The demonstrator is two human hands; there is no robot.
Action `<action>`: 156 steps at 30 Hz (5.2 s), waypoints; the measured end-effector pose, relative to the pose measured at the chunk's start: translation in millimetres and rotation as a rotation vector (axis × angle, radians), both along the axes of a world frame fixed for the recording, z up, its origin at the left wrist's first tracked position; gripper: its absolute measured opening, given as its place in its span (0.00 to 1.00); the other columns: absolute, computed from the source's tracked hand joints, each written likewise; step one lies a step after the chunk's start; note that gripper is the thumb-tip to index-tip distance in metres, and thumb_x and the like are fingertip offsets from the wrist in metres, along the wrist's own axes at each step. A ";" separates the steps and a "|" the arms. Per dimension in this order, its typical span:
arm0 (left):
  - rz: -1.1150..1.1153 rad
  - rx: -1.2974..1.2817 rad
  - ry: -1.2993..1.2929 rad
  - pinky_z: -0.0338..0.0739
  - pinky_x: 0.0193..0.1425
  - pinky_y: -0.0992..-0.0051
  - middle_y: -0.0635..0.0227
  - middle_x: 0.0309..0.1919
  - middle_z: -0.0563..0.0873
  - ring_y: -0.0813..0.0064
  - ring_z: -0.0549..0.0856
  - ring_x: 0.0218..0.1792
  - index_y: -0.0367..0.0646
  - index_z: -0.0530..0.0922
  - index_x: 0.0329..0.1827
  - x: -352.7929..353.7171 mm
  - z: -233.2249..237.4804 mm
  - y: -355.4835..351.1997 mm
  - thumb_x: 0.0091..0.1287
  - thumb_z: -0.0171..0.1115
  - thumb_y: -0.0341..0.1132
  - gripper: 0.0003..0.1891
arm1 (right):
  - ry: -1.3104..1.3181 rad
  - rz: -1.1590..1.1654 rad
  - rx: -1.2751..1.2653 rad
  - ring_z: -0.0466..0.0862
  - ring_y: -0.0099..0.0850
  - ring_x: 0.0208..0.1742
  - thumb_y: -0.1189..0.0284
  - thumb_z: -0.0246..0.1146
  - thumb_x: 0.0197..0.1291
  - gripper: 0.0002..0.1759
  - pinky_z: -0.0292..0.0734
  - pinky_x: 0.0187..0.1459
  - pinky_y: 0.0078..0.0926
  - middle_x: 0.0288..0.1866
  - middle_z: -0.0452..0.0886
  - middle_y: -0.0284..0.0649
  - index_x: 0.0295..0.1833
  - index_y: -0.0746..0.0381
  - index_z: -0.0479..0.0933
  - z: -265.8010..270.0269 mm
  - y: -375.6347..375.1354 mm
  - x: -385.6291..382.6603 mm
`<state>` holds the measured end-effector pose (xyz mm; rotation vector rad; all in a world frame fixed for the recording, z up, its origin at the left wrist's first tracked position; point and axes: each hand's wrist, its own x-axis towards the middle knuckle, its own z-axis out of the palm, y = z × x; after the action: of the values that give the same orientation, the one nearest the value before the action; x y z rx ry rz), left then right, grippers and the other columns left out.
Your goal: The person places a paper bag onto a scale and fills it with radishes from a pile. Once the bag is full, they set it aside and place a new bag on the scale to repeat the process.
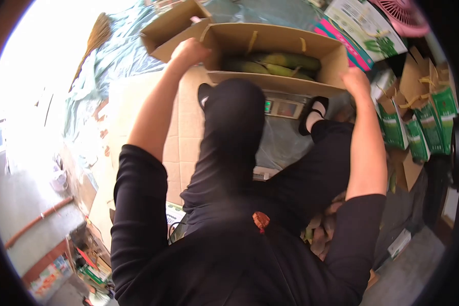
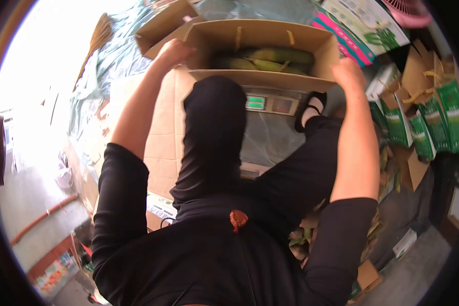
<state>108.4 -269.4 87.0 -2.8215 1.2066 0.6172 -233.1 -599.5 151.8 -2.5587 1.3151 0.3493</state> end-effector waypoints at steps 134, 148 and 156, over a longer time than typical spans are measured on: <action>-0.426 -0.627 0.142 0.77 0.48 0.64 0.58 0.39 0.84 0.56 0.83 0.43 0.41 0.81 0.45 -235.8 88.9 -126.6 0.57 0.62 0.26 0.12 | -1.462 -0.771 0.139 0.80 0.25 0.27 0.71 0.65 0.55 0.41 0.72 0.27 0.25 0.40 0.77 0.38 0.73 0.54 0.54 129.6 -207.1 -204.1; -0.338 -0.596 0.218 0.77 0.47 0.64 0.57 0.39 0.83 0.54 0.83 0.42 0.41 0.81 0.45 -226.7 94.7 -117.4 0.58 0.62 0.27 0.12 | -1.691 -0.791 0.402 0.76 0.25 0.32 0.67 0.66 0.57 0.17 0.71 0.34 0.29 0.36 0.76 0.30 0.49 0.51 0.68 140.9 -237.2 -200.4; -0.345 -0.636 0.212 0.77 0.47 0.63 0.56 0.39 0.83 0.53 0.82 0.42 0.41 0.81 0.46 -223.7 102.7 -104.3 0.58 0.62 0.28 0.12 | -2.185 -0.597 0.239 0.75 0.21 0.27 0.71 0.67 0.56 0.11 0.68 0.29 0.22 0.26 0.72 0.26 0.36 0.49 0.70 201.4 -160.7 -247.1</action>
<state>-115.3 -373.8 189.7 -2.9187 2.2126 0.6023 -480.2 -760.1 353.2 -0.8320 0.6616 -1.6518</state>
